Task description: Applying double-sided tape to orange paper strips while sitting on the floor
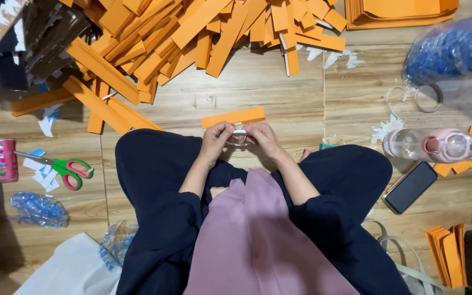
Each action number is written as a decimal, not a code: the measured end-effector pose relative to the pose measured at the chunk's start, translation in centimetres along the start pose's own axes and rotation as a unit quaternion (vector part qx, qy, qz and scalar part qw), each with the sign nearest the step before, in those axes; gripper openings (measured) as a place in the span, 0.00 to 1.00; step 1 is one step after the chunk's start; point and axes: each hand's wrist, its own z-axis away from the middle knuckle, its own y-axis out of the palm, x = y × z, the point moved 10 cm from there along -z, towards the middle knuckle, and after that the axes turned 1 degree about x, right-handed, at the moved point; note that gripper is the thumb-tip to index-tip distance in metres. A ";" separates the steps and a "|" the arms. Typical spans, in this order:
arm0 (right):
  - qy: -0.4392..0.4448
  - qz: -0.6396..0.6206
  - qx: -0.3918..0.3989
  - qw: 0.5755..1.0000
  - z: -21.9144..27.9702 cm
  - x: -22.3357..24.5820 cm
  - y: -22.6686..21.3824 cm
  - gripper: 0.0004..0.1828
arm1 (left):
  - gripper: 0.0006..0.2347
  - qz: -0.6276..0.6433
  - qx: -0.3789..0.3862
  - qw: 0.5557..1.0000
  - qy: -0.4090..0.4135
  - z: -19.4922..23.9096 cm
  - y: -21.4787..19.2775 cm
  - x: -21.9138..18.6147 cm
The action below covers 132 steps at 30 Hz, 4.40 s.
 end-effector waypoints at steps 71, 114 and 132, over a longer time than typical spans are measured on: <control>-0.289 0.435 -0.135 0.842 3.9 4.9 4.0 0.26 | 0.15 0.090 0.129 0.985 -0.074 -0.1 -1.0 -0.9; -0.104 0.413 -0.089 0.900 3.3 4.5 1.9 0.14 | 0.04 -0.256 0.051 0.926 0.273 2.6 0.9 -8.7; 0.120 0.402 -0.086 0.904 1.1 -1.8 -6.3 0.12 | 0.13 -0.265 0.011 0.964 -0.009 -1.0 -0.4 -1.4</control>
